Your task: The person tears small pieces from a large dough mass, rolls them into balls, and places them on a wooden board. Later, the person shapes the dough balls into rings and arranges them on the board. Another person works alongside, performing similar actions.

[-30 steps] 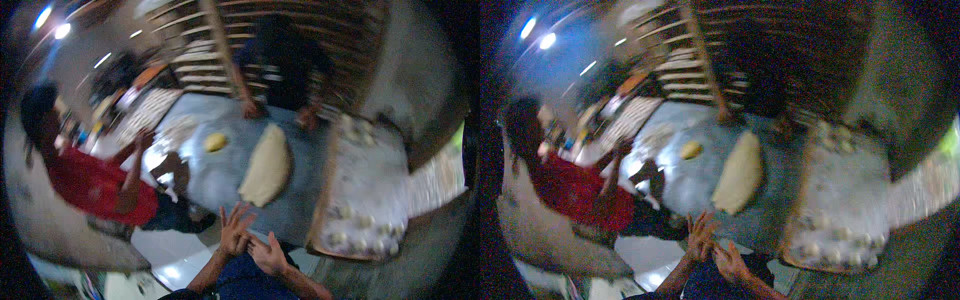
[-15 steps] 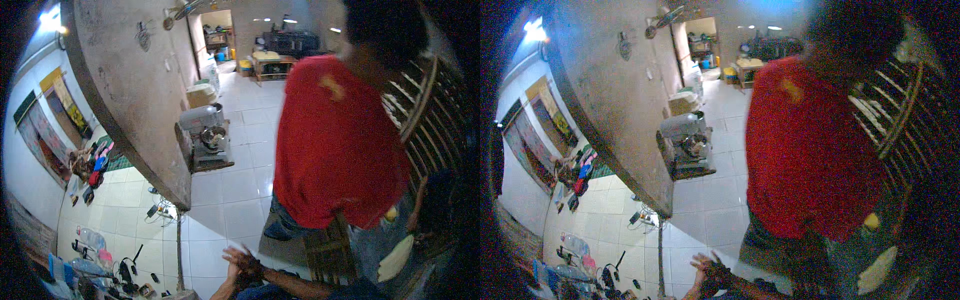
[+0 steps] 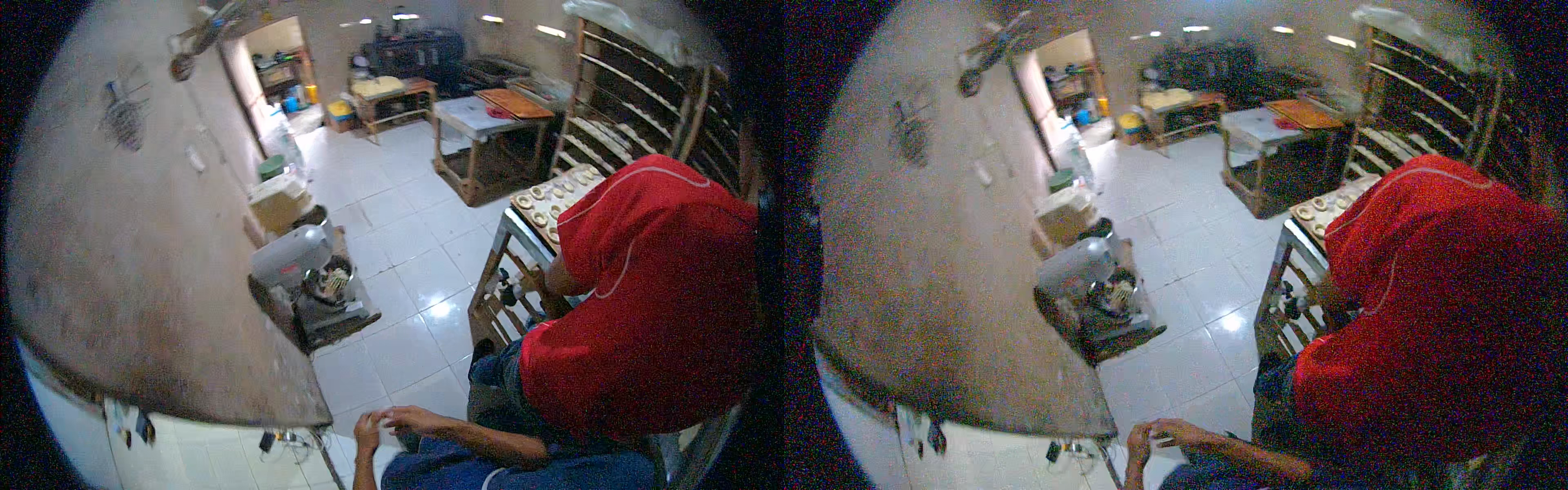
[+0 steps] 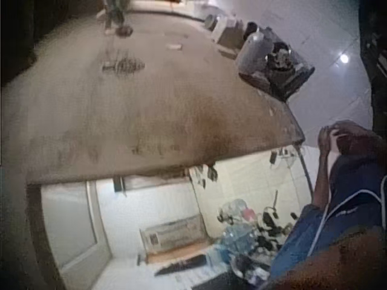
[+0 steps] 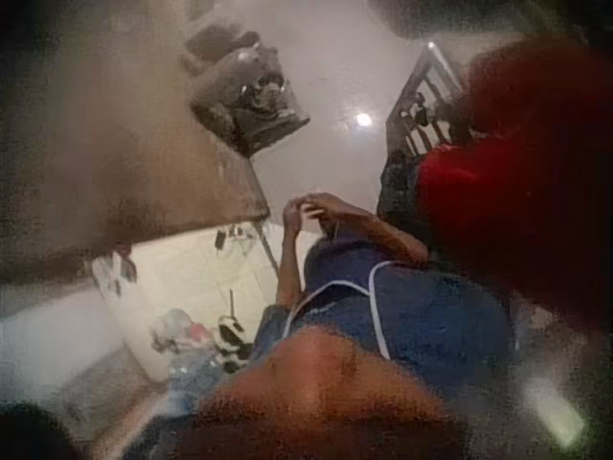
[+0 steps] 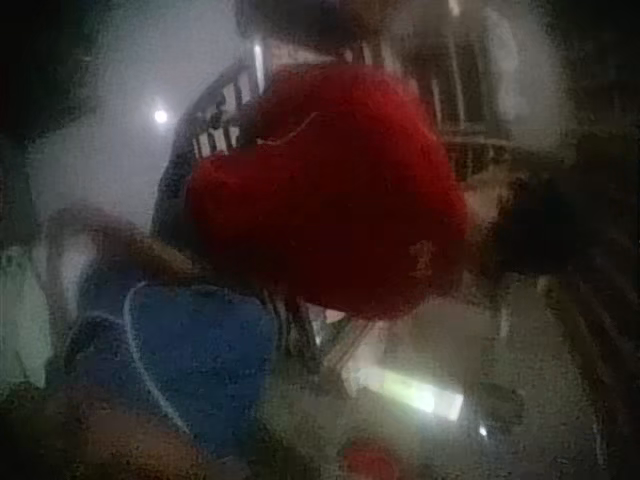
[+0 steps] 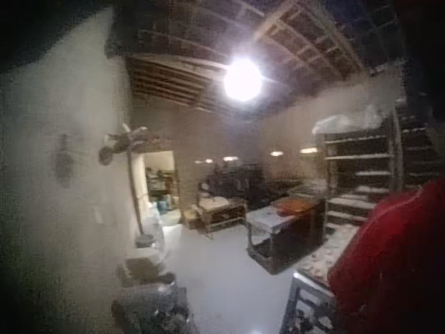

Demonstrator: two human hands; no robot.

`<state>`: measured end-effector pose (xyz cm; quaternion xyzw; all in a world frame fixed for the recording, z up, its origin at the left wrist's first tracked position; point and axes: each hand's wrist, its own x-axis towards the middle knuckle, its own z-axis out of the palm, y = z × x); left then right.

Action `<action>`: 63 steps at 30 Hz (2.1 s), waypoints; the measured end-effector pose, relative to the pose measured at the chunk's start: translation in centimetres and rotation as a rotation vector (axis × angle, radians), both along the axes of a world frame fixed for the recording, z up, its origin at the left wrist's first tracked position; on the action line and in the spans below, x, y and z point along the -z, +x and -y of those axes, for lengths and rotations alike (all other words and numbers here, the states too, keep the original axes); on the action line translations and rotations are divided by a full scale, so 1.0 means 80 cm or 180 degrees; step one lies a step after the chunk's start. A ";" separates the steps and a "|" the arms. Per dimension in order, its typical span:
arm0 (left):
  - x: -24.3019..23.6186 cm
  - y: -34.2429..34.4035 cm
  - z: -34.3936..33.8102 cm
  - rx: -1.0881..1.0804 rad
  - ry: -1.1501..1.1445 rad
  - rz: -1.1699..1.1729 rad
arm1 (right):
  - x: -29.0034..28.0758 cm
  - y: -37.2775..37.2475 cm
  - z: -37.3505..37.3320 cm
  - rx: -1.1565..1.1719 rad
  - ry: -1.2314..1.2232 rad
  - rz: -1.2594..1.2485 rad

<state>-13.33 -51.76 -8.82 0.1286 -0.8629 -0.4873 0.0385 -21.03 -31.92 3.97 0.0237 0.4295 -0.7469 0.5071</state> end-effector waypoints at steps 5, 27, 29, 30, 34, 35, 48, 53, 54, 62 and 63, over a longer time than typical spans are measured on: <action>0.075 -0.012 0.144 -0.0802 0.0573 0.2075 | -0.100 -0.210 0.012 0.0183 0.0274 -0.1874; -0.216 -1.245 -0.354 0.3502 0.2645 0.0891 | -0.079 -0.929 -0.254 0.4079 0.1648 -0.1980; -0.250 -1.293 -0.441 0.4196 0.2124 0.0751 | -0.095 -0.995 -0.304 0.3742 0.1456 -0.1914; -0.244 -1.317 -0.475 0.4217 0.2231 0.0892 | -0.123 -1.019 -0.329 0.3900 0.1693 -0.1509; -0.167 -1.490 -0.532 0.4130 -0.0129 0.0984 | -0.179 -1.107 -0.464 0.3420 0.3237 -0.1213; -0.139 -1.540 -0.545 0.4156 -0.0222 0.1704 | -0.180 -1.124 -0.489 0.3516 0.3514 -0.1697; -0.188 -1.687 -1.134 0.5991 0.3259 0.3251 | -0.080 -1.441 -0.879 0.4140 0.6070 -0.2522; -0.342 -1.573 -1.324 0.4845 0.2849 0.5067 | -0.094 -1.310 -1.108 0.5156 0.6433 -0.0370; -0.378 -1.539 -1.340 0.5754 0.2968 0.4393 | -0.088 -1.288 -1.145 0.6407 0.5727 0.0441; -0.266 -1.313 -1.635 0.8205 0.1756 0.2936 | -0.018 -1.101 -1.233 0.8802 0.3821 0.0442; -0.228 -1.296 -1.677 0.8125 0.1413 0.2983 | -0.013 -1.083 -1.236 0.8906 0.3813 0.0470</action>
